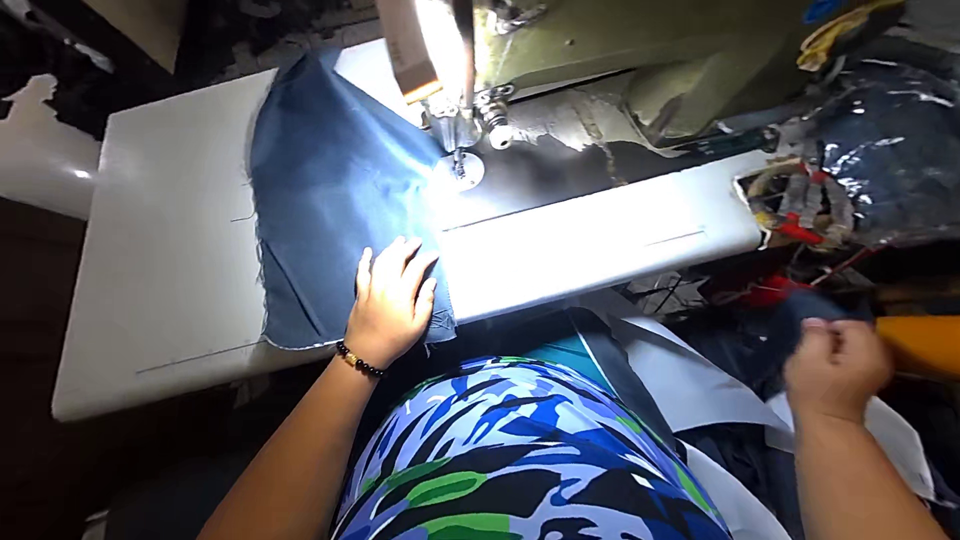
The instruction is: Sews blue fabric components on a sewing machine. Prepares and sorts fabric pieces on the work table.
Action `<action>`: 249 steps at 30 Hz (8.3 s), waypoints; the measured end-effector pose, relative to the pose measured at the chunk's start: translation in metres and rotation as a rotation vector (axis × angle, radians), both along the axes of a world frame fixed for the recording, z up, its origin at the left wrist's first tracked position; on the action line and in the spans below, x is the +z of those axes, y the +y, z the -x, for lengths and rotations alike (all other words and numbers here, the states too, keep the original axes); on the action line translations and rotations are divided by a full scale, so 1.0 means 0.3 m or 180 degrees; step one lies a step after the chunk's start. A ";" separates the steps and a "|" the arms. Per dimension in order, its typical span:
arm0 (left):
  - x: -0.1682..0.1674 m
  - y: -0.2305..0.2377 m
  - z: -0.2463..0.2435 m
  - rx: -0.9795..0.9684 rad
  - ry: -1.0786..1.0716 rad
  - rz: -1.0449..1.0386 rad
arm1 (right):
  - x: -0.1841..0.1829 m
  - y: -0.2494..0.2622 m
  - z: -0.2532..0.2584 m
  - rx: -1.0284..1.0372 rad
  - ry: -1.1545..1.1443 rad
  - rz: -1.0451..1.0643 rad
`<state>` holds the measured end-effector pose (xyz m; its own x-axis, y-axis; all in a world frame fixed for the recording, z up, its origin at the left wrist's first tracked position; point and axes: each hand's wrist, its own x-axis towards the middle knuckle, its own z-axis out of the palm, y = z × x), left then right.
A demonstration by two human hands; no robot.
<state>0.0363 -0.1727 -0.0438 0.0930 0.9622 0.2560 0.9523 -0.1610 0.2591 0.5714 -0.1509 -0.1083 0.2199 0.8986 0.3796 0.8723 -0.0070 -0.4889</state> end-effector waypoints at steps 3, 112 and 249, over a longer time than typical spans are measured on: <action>0.008 -0.001 -0.002 0.0008 0.0015 0.0039 | 0.188 0.101 0.125 0.0093 -0.0021 -0.0638; 0.232 -0.025 -0.092 0.0529 0.0330 0.2253 | 0.281 0.346 0.828 0.2976 -0.0500 0.0509; 0.210 0.301 -0.117 0.0124 -0.0830 0.1638 | 0.235 0.382 1.027 0.3454 -0.0543 0.0314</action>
<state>0.0713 -0.0825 0.0192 0.0516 0.9703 -0.2361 0.8492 0.0818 0.5218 0.2634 -0.0362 -0.0379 -0.7529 0.6105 0.2460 0.4944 0.7712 -0.4010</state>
